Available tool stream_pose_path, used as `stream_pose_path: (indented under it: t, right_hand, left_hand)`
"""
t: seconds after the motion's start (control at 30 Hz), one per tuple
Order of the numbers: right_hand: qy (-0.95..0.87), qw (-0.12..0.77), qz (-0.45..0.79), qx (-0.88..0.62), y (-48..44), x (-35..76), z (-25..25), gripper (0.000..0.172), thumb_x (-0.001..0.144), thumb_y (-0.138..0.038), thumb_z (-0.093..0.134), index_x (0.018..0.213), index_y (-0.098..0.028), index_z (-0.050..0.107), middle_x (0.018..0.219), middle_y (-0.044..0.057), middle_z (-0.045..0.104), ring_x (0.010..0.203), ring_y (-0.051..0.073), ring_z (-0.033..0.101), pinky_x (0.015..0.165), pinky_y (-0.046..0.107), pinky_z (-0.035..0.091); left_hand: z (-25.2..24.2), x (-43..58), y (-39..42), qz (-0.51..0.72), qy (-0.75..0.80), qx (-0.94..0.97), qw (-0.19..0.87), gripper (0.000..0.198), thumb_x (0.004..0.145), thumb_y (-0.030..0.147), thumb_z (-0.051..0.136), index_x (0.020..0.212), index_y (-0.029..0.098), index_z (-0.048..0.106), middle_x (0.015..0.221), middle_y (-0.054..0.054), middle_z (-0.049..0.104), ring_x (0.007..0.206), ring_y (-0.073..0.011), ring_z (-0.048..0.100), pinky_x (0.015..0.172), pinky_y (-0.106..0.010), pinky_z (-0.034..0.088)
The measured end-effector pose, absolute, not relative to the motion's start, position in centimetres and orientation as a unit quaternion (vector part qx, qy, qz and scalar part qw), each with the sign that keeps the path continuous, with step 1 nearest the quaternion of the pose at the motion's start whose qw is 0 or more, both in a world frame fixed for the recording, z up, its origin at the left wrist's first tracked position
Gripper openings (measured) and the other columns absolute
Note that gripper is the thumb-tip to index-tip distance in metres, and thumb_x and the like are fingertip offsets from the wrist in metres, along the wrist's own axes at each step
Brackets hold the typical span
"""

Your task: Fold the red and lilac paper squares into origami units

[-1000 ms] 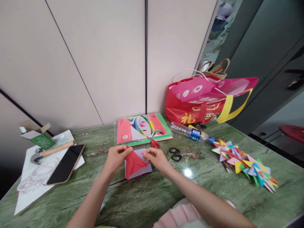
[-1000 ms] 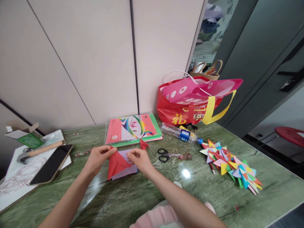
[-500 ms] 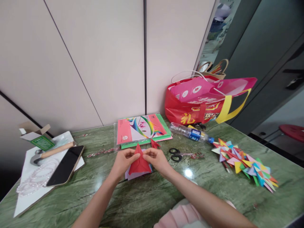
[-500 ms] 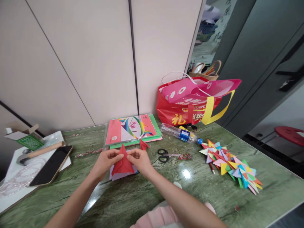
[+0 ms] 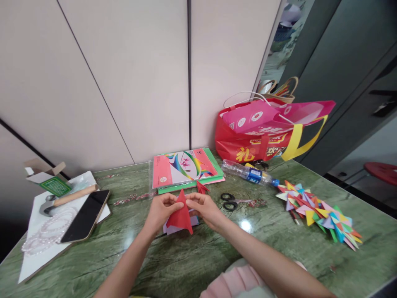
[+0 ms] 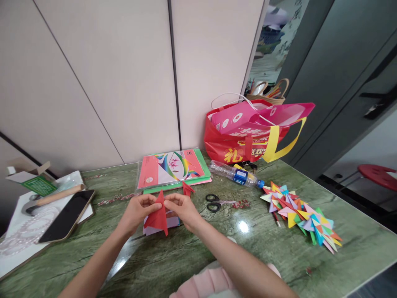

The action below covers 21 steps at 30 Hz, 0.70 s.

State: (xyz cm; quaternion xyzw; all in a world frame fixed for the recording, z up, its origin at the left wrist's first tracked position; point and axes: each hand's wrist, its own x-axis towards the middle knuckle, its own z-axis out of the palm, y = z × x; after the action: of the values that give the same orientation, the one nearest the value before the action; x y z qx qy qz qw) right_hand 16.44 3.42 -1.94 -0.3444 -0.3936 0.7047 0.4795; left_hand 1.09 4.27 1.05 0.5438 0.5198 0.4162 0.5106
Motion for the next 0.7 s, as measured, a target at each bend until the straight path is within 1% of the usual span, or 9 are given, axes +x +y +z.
stream_pose_path:
  t: [0.07,0.13,0.3,0.43,0.57,0.7]
  right_hand:
    - [-0.398,0.477,0.707,-0.337,3.4,16.5,-2.0,0.032,0.059,-0.036,0.072,0.082,-0.016,0.062,0.071,-0.001,0.063,0.064,0.011,0.058,0.057,0.022,0.047]
    - [-0.404,0.48,0.696,-0.349,3.5,16.5,-2.2,0.031,0.058,-0.035,0.072,0.08,-0.016,0.062,0.07,-0.001,0.062,0.063,0.01,0.057,0.055,0.021,0.047]
    - [-0.428,0.509,0.628,-0.404,3.8,16.3,-2.6,0.03,0.054,-0.034,0.075,0.07,-0.015,0.059,0.06,-0.003,0.059,0.053,0.008,0.053,0.047,0.019,0.042]
    - [-0.441,0.508,0.614,-0.413,3.8,16.2,-2.6,0.03,0.054,-0.036,0.074,0.068,-0.016,0.057,0.056,-0.004,0.058,0.049,0.008,0.052,0.046,0.02,0.043]
    - [-0.446,0.499,0.621,-0.408,3.7,16.2,-2.6,0.031,0.056,-0.039,0.072,0.069,-0.016,0.057,0.057,-0.002,0.06,0.052,0.011,0.056,0.049,0.022,0.046]
    - [-0.458,0.5,0.61,-0.41,3.7,16.2,-2.7,0.032,0.057,-0.042,0.07,0.072,-0.016,0.059,0.059,-0.002,0.061,0.054,0.012,0.057,0.05,0.024,0.047]
  left_hand:
    - [1.0,1.0,4.3,0.409,0.521,0.562,0.495,0.017,0.054,0.026,0.071,0.057,0.013,0.06,0.051,0.002,0.059,0.047,-0.0098,0.05,0.047,-0.02,0.038]
    - [0.9,0.9,4.4,0.403,0.529,0.586,0.463,0.017,0.057,0.029,0.068,0.057,0.014,0.06,0.052,0.001,0.059,0.047,-0.011,0.051,0.047,-0.02,0.038]
    - [0.7,0.9,4.4,0.396,0.544,0.669,0.316,0.017,0.067,0.031,0.06,0.062,0.016,0.066,0.061,-0.003,0.065,0.053,-0.0145,0.054,0.052,-0.024,0.041]
    - [0.8,1.2,3.8,0.4,0.534,0.707,0.232,0.013,0.069,0.028,0.058,0.063,0.02,0.067,0.062,-0.002,0.066,0.054,-0.015,0.056,0.056,-0.024,0.042]
    - [0.8,1.6,3.5,0.396,0.53,0.717,0.221,0.012,0.07,0.026,0.057,0.065,0.02,0.067,0.063,-0.002,0.066,0.056,-0.0156,0.058,0.056,-0.024,0.043]
    - [0.7,1.7,3.5,0.393,0.529,0.706,0.26,0.013,0.07,0.027,0.057,0.07,0.02,0.068,0.065,-0.001,0.069,0.055,-0.0155,0.059,0.055,-0.024,0.043]
